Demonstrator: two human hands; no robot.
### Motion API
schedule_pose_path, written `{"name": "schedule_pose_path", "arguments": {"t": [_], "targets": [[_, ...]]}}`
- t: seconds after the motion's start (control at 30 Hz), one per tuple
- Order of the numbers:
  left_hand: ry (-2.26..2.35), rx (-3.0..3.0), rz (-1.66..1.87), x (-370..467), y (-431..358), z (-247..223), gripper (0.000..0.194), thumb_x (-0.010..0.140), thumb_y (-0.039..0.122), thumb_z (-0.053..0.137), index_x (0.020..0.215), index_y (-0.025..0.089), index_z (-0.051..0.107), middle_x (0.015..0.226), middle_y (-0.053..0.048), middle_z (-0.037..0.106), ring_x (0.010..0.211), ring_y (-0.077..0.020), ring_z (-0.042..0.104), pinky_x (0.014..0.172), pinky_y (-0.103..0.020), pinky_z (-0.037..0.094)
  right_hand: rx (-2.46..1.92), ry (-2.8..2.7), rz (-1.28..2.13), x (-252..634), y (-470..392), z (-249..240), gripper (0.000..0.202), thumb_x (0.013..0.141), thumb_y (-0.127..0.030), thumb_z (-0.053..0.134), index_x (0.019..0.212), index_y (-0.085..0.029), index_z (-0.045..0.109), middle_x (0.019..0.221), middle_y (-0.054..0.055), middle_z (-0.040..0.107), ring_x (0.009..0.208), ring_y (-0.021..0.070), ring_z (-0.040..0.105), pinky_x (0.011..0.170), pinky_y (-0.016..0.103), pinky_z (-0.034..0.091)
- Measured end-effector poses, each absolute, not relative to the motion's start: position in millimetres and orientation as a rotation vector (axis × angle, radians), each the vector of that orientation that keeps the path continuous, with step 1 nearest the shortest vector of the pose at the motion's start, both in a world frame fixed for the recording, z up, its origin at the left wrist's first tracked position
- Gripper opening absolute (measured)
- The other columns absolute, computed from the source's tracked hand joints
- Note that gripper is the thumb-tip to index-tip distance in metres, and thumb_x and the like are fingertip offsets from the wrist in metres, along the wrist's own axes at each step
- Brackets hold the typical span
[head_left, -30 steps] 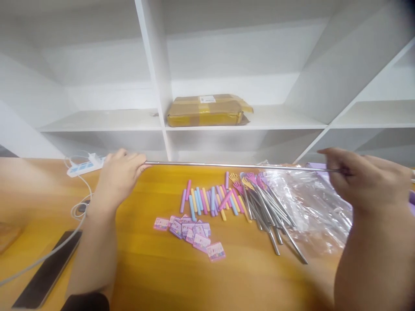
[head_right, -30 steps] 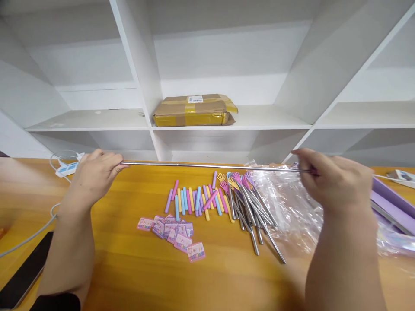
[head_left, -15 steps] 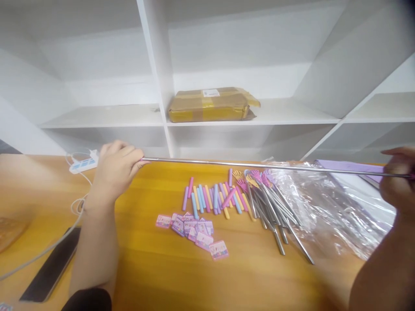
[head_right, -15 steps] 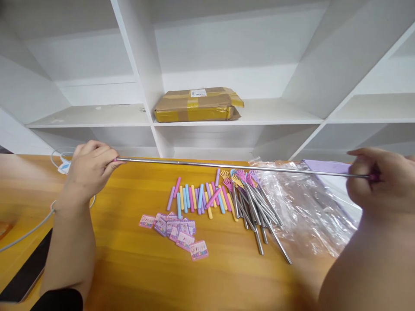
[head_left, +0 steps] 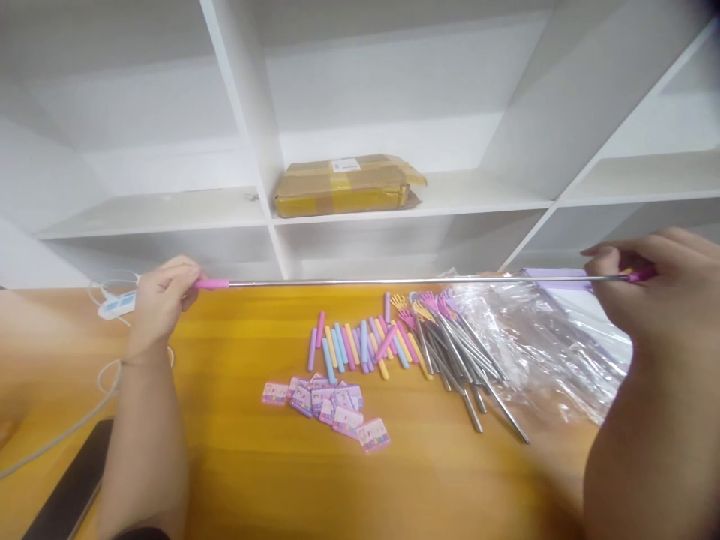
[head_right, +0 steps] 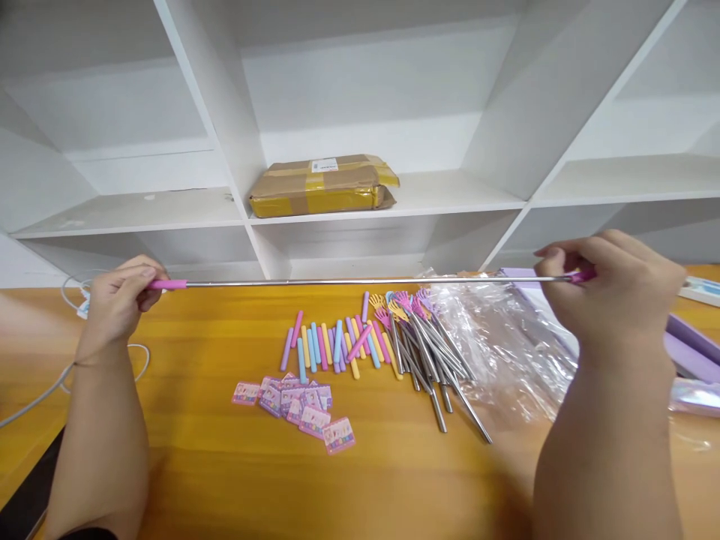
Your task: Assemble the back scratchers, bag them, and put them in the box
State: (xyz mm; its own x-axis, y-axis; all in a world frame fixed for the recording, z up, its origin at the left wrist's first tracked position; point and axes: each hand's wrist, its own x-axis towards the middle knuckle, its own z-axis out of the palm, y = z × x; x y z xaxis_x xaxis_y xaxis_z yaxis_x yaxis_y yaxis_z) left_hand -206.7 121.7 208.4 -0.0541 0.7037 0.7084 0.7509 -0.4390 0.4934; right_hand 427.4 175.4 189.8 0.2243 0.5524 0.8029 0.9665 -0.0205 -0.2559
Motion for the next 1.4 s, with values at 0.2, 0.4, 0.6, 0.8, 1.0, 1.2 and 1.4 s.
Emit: {"name": "schedule_pose_path", "arguments": {"t": [0.2,0.4,0.6,0.8,1.0,1.2,1.4], "targets": [[-1.631,-2.226,-1.856,-211.6,122.6,211.9,0.039,0.088,0.040,0.062,0.059,0.016,0.066,0.068,-0.008,0.061,0.074,-0.0194,0.057,0.063,-0.032,0.045,-1.739,-1.421,-0.481,419.2,181.7,185.4,0.014,0.068,-0.019,0.070,0.076,-0.017,0.081,0.053,0.002,0.057,0.054,0.0127,0.053,0.057,0.026,0.036],[-1.542,-2.045,-2.029,-213.0,121.5,216.1,0.026,0.077,0.032,0.063,0.056,0.016,0.060,0.059,-0.005,0.056,0.066,-0.0177,0.052,0.062,-0.033,0.040,-1.646,-1.438,-0.580,420.6,176.5,178.8,0.024,0.070,-0.025,0.063,0.080,-0.015,0.083,0.046,0.001,0.050,0.049,0.0115,0.048,0.054,0.025,0.036],[-1.271,-2.088,-2.160,-172.5,113.5,218.1,0.027,0.079,0.027,0.060,0.054,0.018,0.060,0.059,-0.006,0.053,0.063,-0.0192,0.053,0.061,-0.037,0.039,-1.051,-1.648,-0.955,374.2,148.3,193.7,0.028,0.086,-0.031,0.058,0.083,-0.015,0.081,0.051,0.000,0.054,0.047,0.0081,0.048,0.048,0.021,0.034],[-1.347,-2.365,-2.035,-75.3,95.4,185.7,0.032,0.092,0.027,0.055,0.062,0.021,0.063,0.068,-0.005,0.056,0.064,-0.0180,0.053,0.057,-0.033,0.042,-1.090,-1.621,-0.755,263.4,114.6,176.6,0.016,0.084,-0.009,0.066,0.094,-0.018,0.075,0.066,-0.004,0.063,0.059,0.0078,0.055,0.061,0.021,0.043],[-1.350,-2.535,-2.115,-26.2,65.3,152.4,0.033,0.099,0.018,0.051,0.068,0.018,0.062,0.070,-0.001,0.054,0.064,-0.0137,0.052,0.059,-0.029,0.042,-0.834,-1.922,-0.354,204.9,72.4,151.6,0.028,0.090,0.004,0.059,0.103,-0.020,0.065,0.073,-0.004,0.063,0.067,0.0078,0.054,0.065,0.022,0.042],[-1.052,-2.556,-1.942,-43.1,59.8,171.9,0.030,0.101,0.014,0.049,0.074,0.017,0.064,0.073,-0.002,0.057,0.069,-0.0137,0.054,0.064,-0.029,0.043,-0.657,-2.057,-0.317,222.6,67.3,163.0,0.022,0.094,0.000,0.065,0.108,-0.017,0.064,0.085,0.001,0.062,0.075,0.0097,0.054,0.068,0.024,0.042],[-0.976,-2.497,-1.235,-44.9,58.6,184.1,0.027,0.109,0.029,0.048,0.093,0.017,0.065,0.094,-0.006,0.062,0.078,-0.0139,0.058,0.066,-0.026,0.047,-0.798,-2.200,-0.347,239.6,82.1,168.8,0.025,0.104,-0.012,0.052,0.127,-0.014,0.062,0.090,0.004,0.059,0.080,0.0140,0.054,0.071,0.026,0.042]]}}
